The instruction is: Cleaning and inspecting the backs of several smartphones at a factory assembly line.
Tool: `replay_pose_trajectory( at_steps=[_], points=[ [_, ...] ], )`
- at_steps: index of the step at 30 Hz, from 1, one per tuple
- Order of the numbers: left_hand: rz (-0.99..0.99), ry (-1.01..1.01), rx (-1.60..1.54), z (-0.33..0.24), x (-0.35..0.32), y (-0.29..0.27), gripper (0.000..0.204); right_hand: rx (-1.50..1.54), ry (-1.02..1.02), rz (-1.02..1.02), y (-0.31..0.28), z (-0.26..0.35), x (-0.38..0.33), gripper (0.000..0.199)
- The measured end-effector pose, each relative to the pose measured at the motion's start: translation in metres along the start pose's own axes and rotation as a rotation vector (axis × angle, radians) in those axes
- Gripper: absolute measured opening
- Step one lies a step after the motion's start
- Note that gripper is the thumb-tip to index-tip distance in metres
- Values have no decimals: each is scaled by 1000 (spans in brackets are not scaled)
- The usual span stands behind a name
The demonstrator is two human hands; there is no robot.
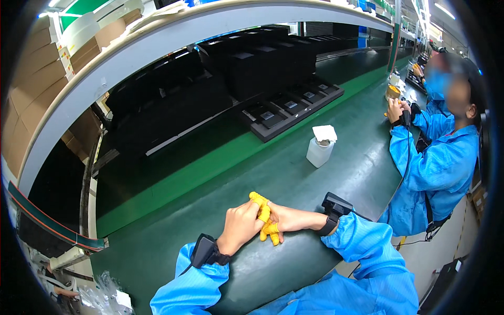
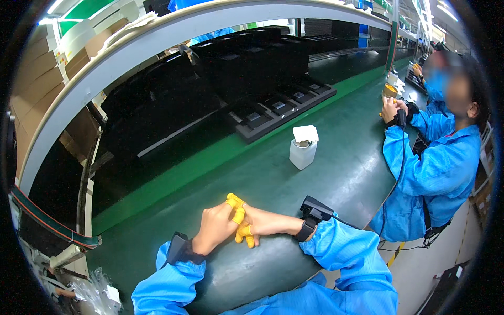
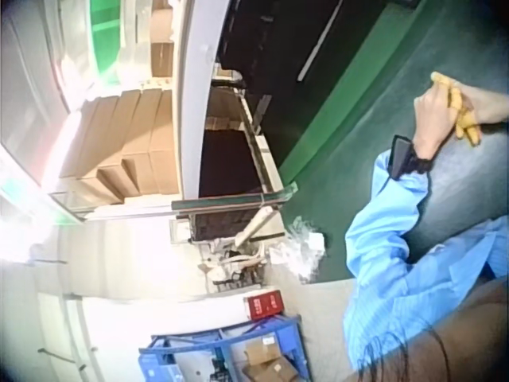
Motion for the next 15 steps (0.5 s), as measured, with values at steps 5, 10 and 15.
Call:
replay_pose_trajectory(
  at_steps=[5,10,15],
  points=[
    [-139,-67,-117,6,2,-8,18,105,-2,19,-4,-1,-1,83],
    [-316,2,-126,7,12,-22,26,161,-135,-45,-5,22,-5,88],
    [-290,84,-153,-17,22,-44,47,78,-227,-172,-5,24,-8,84]
  ],
)
Point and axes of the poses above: each hand's wrist, its own x-axis towards the middle knuckle, its own y-axis out of the palm, z = x × y, the point moved 3 cm from there along x, towards the middle knuckle, and after that the axes turned 2 degrees about y, right-handed, at the moved point
